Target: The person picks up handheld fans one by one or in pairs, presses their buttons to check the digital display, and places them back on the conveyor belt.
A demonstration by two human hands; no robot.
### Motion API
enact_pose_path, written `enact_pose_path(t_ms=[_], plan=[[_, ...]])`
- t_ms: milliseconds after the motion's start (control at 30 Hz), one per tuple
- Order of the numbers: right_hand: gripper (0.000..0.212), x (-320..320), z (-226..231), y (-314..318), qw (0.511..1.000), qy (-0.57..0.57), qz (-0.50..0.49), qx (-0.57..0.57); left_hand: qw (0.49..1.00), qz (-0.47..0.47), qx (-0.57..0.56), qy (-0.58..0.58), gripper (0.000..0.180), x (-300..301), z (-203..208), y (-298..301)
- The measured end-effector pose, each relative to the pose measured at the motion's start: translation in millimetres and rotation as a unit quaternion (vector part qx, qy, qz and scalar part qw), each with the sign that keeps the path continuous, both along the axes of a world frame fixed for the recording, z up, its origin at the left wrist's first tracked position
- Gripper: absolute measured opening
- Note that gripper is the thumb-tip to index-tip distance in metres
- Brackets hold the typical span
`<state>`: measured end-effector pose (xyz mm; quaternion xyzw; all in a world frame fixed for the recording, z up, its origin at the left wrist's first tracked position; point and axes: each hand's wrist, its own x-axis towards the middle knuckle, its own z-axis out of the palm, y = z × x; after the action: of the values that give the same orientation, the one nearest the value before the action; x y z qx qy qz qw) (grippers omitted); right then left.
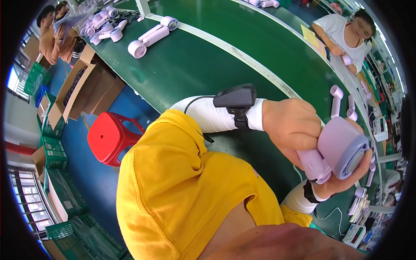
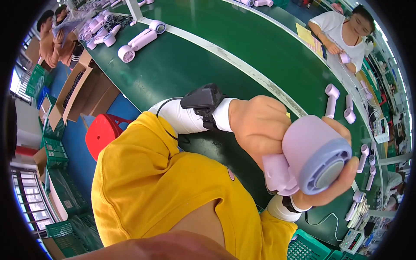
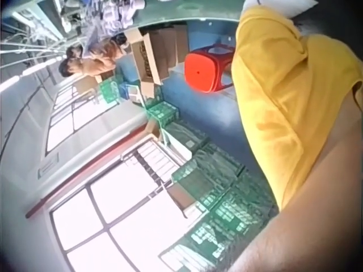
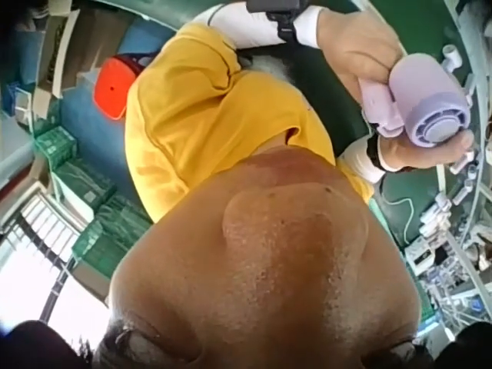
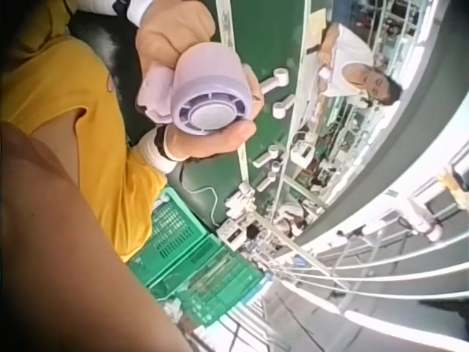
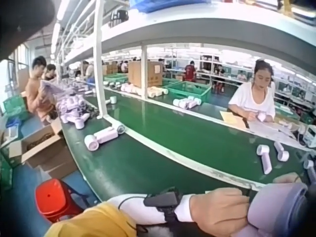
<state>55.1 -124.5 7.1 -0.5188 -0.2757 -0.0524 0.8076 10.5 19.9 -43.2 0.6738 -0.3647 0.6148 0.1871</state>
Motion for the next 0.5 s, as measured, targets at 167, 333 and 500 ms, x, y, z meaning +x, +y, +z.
enact_pose_path(t_ms=[167,333,500], plan=[[0.047,2,-3,-5,0.963,0.013,0.265,0.049,0.997,-0.057,0.008,-0.043,0.044,10,0,-4],[0.047,-18,8,6,0.997,-0.018,0.000,-0.074,0.996,-0.068,0.030,0.038,0.044,9,-1,-3],[0.048,-10,7,1,0.998,0.032,0.050,-0.022,0.996,-0.042,0.025,0.079,0.043,9,-4,-4]])
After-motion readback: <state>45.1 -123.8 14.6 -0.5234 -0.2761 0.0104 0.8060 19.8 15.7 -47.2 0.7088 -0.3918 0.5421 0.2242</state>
